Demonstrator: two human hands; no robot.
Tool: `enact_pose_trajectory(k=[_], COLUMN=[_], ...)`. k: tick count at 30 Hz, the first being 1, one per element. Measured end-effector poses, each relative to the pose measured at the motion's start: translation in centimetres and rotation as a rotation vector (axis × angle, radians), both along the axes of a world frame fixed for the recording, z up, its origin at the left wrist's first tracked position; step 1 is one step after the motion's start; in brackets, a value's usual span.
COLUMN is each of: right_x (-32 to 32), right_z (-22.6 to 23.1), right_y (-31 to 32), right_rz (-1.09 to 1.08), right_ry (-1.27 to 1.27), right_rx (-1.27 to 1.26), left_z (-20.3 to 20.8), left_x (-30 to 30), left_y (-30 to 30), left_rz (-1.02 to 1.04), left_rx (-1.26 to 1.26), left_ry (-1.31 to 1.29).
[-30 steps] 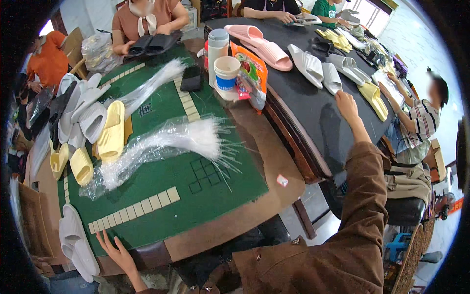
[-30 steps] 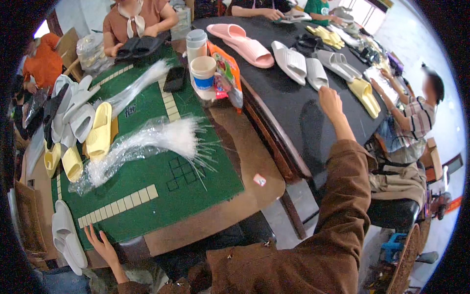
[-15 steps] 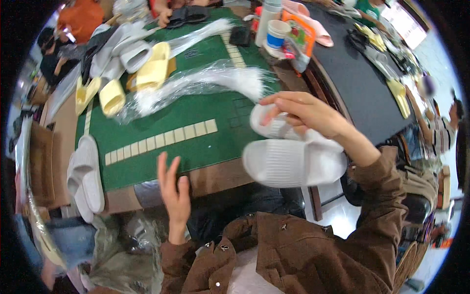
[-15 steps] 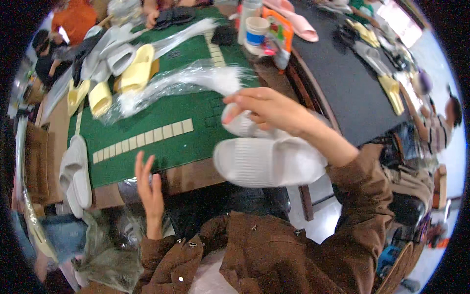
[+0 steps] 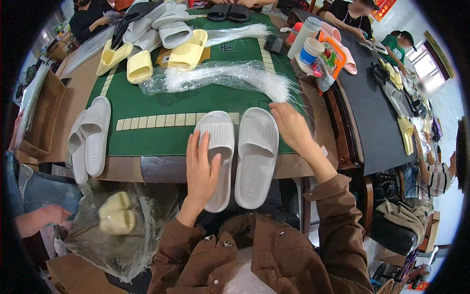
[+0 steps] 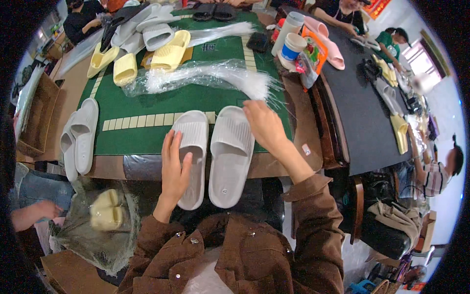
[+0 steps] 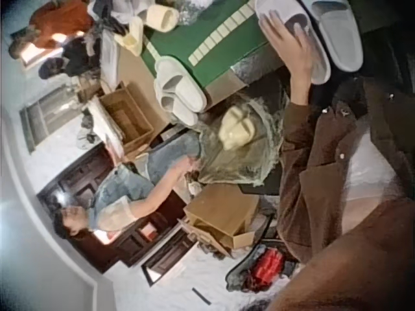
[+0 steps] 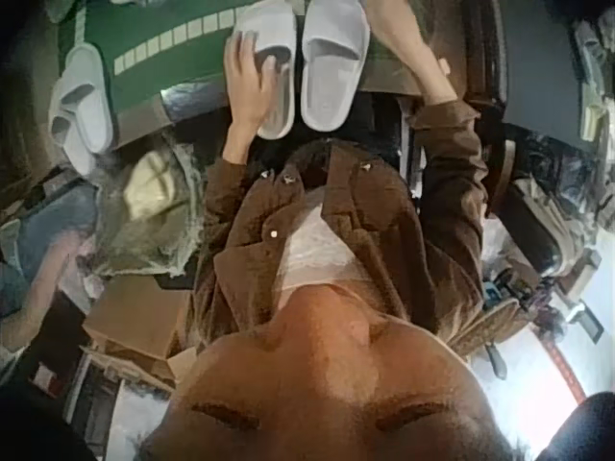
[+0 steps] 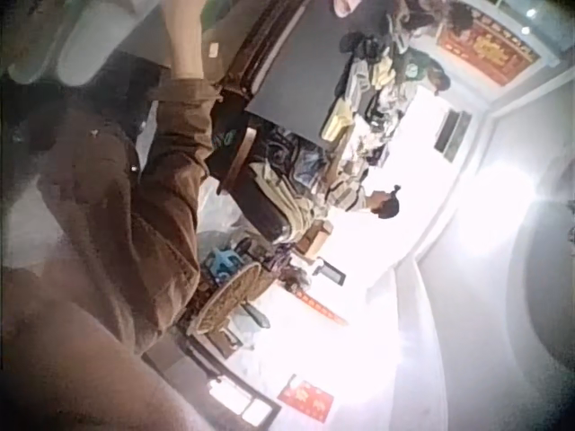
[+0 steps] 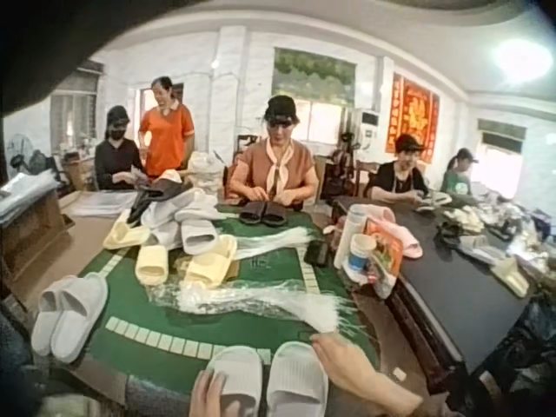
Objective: The person assembles pairs of plastic slippers by hand at a workbench. They pick up individual slipper halves, align them, and press them together to form complete pairs. The person handles multiple pairs of different colors, including yellow, white, and black, and places the finished pairs on the table.
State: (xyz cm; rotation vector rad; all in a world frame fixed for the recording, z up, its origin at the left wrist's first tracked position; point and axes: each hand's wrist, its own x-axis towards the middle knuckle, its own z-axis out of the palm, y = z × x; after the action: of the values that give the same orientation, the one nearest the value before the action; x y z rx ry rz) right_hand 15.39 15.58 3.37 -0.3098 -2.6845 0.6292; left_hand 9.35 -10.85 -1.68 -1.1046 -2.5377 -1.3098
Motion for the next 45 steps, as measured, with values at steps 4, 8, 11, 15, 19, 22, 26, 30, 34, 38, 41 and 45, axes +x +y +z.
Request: enact_pose_trajectory(k=[4, 8, 11, 15, 19, 22, 26, 30, 34, 38, 41, 45], right_x=[1.6, 1.4, -0.2, -4.1, -7.2, -7.6, -7.6, -7.8, -7.8, -7.4, -7.8, -8.1], right_z=[-3.1, -3.1, -2.9, -1.2, -3.0, -3.8, -3.9, -3.5, -2.9, -2.1, -1.7, -2.1], right_y=[-1.7, -2.0, -0.9, -3.5, -4.1, -3.7, -3.6, -3.6, -4.0, -5.0, -5.8, -6.1], right_rz=[-0.04, -0.026, 0.013, -0.014, -0.191, -0.198, -0.185, -0.178, -0.136, -0.143, -0.127, -0.063], right_ry=[-0.011, -0.055, -0.101, -0.066, -0.225, -0.192, -0.141, -0.187, -0.071, 0.255, 0.409, 0.392], right_rx=[-0.003, -0.001, 0.147, 0.154, 0.293, 0.233, 0.139, 0.231, 0.095, -0.207, -0.209, -0.372], left_z=[-0.6, -0.3, -0.4, -0.1, 0.9, 2.0, 2.1, 2.9, 2.4, 1.9, 3.4, 2.6], left_x=[-0.3, 0.1, 0.6, 0.8, 1.0, 1.0, -1.8, -4.8, -6.6, -7.5, -8.2, -8.0], left_y=[1.5, 1.7, 1.8, 2.8, 3.3, 3.6, 4.9, 7.3, 8.8, 9.7, 10.0, 10.1], left_rz=[-0.017, -0.013, -0.016, 0.047, 0.002, -0.109, -0.17, -0.077, -0.179, -0.073, -0.071, -0.041], left_rx=[0.079, 0.06, 0.053, -0.033, 0.052, 0.265, 0.499, 0.406, 0.131, 0.049, 0.068, 0.262], left_ry=[-0.025, -0.024, -0.031, 0.084, 0.172, 0.142, -0.207, 0.019, -0.123, 0.03, -0.11, -0.143])
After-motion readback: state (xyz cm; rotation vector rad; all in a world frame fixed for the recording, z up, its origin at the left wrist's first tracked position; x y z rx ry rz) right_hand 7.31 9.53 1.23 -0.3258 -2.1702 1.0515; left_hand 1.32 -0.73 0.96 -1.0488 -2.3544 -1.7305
